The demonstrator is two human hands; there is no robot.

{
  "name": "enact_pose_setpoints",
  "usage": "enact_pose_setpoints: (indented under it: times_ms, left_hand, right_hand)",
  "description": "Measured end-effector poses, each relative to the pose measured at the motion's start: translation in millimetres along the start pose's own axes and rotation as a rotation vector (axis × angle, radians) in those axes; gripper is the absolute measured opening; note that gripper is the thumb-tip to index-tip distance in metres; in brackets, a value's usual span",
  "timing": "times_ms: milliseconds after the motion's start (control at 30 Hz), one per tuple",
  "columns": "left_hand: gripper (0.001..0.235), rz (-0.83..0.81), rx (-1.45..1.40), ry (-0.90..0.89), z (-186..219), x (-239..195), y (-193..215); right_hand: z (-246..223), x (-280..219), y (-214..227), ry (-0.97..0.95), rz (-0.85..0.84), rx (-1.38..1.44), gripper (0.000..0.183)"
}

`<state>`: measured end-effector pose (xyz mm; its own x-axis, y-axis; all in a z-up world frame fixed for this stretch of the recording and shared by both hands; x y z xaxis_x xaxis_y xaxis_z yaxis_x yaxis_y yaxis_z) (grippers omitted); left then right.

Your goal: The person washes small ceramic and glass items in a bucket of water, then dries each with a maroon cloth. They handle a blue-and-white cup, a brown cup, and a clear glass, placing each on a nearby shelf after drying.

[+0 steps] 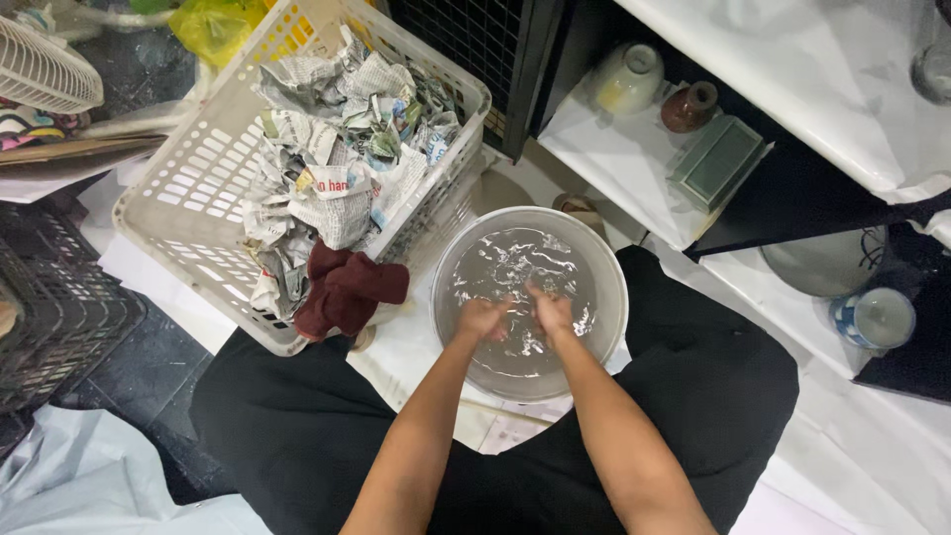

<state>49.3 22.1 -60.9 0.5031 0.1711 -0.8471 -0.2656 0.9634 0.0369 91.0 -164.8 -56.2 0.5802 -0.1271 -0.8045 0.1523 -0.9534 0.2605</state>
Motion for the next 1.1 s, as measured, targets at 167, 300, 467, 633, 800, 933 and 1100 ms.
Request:
enact_pose_setpoints:
  times_ms: [167, 300, 467, 633, 800, 933, 1100]
  left_hand:
    - [0.048, -0.048, -0.175, 0.152, -15.6, 7.0, -3.7]
    - [0.033, 0.088, 0.005, -0.092, -1.9, 13.1, 12.4]
    - [0.042, 0.172, 0.057, -0.222, 13.0, -3.0, 19.9]
    - [0.05, 0.121, 0.409, -0.444, 21.1, -15.9, 11.2]
    - [0.044, 0.109, 0.336, -0.372, 2.5, 10.8, 5.7]
    - [0.044, -0.066, -0.139, -0.532, 17.6, 6.0, -7.9]
    - [0.041, 0.008, -0.267, -0.576, 35.8, -0.1, -0.4]
  right_hand:
    - [2.1, -4.2, -8.8, -0.036, -0.193, -0.034, 0.053]
    - [13.1, -5.9, -26.1, -0.056, -0.487, -0.137, 0.049]
    - [15.2, -0.4, -35.9, 0.296, -0.581, -0.765, 0.051]
    - [-9.0, -17.1, -45.1, 0.683, -0.432, -0.818, 0.054]
    - [-10.3, -29.8, -41.5, 0.604, -0.242, -0.898, 0.046]
    - [-32.6, -31.2, -29.0, 0.755, -0.054, -0.655, 0.043]
    - [-52.9, -29.2, -20.2, 0.739, -0.026, -0.367, 0.036]
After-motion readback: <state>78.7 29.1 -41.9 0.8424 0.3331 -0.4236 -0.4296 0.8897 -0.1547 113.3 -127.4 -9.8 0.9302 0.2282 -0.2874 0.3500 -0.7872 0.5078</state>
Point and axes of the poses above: each hand's wrist, its own x-axis towards the middle knuckle, its own y-axis out of the back of the hand, z = x × y, the point moved 6 cm from there along x, towards the middle knuckle, and after that the axes turned 12 degrees about -x, right-handed, at the moved point
